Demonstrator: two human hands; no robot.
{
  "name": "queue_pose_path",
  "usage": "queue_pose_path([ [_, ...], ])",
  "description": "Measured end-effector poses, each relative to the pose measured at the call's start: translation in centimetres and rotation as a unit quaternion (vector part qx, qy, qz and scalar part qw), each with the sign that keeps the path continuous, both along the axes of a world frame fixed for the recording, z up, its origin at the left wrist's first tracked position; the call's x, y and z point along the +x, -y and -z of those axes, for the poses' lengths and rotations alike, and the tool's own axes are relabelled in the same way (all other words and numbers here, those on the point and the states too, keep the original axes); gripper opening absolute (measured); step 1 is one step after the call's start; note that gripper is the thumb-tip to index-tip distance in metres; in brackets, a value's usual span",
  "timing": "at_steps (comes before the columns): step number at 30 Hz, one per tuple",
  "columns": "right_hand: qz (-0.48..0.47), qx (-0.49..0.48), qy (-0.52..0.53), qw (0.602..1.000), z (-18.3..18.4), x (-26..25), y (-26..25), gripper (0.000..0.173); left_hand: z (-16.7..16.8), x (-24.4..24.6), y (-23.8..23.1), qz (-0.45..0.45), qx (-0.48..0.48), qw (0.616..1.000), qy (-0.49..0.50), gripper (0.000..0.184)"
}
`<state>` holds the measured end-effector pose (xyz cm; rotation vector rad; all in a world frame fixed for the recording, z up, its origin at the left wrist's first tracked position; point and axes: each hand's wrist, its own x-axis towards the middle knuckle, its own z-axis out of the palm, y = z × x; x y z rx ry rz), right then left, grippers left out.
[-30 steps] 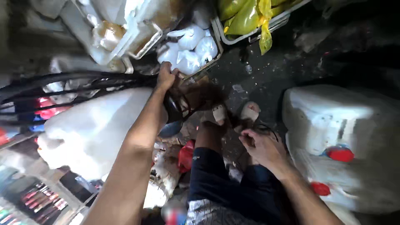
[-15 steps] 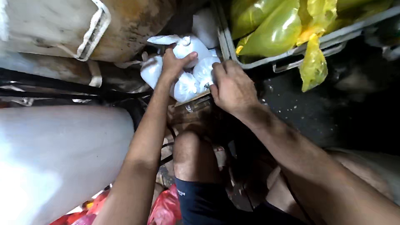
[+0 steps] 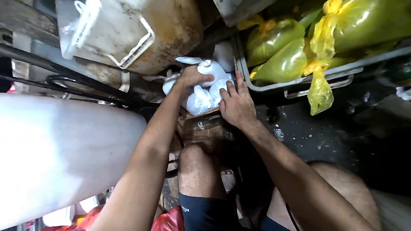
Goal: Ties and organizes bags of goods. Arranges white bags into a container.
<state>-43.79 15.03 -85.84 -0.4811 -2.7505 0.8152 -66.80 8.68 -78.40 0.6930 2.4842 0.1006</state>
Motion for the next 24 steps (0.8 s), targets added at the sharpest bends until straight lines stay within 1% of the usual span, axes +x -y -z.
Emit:
queue_pose_path([
  [2, 0.001, -0.002, -0.006, 1.0, 0.2, -0.2, 0.0, 0.048, 0.6, 0.3, 0.0, -0.04, 0.043, 0.998, -0.008, 0.081],
  [6, 0.019, -0.012, -0.017, 1.0, 0.5, -0.4, 0.2, 0.047, 2.0, 0.2, 0.7, -0.067, 0.086, 0.993, -0.038, 0.077],
  [7, 0.024, -0.013, -0.022, 0.999, 0.6, -0.5, 0.2, 0.047, 1.7, 0.5, 0.7, -0.08, 0.099, 0.99, -0.052, 0.077],
  [9, 0.027, -0.019, -0.023, 0.999, 0.5, -0.6, 0.2, 0.047, -0.3, 1.8, 0.9, -0.124, 0.112, 0.984, -0.064, 0.078],
  [12, 0.024, -0.023, -0.022, 0.999, 0.5, -0.5, 0.2, 0.047, -2.6, 3.1, 1.8, -0.186, 0.134, 0.972, -0.054, 0.08],
  [15, 0.015, -0.027, -0.013, 0.999, 0.2, -0.6, 0.1, 0.047, -3.5, 2.3, 2.6, -0.227, 0.135, 0.962, -0.068, 0.09],
  [18, 0.014, -0.033, -0.013, 0.999, 0.2, -0.6, 0.0, 0.047, -4.2, 2.1, 2.9, -0.276, 0.149, 0.947, -0.065, 0.093],
  [19, 0.018, -0.035, -0.015, 0.999, 0.2, -0.7, 0.0, 0.046, -4.2, 2.1, 2.8, -0.295, 0.152, 0.942, -0.048, 0.094],
  [21, 0.031, -0.036, -0.015, 0.999, 0.3, -0.9, 0.3, 0.046, -3.7, 2.3, 2.4, -0.337, 0.165, 0.927, 0.016, 0.095],
  [22, 0.035, -0.037, -0.008, 0.999, 0.2, -1.0, 0.5, 0.046, -3.1, 2.5, 2.0, -0.361, 0.188, 0.911, 0.065, 0.091],
  [24, 0.035, -0.049, 0.009, 0.998, -0.4, -1.1, 0.6, 0.046, -2.2, 3.8, 0.7, -0.39, 0.261, 0.863, 0.185, 0.072],
])
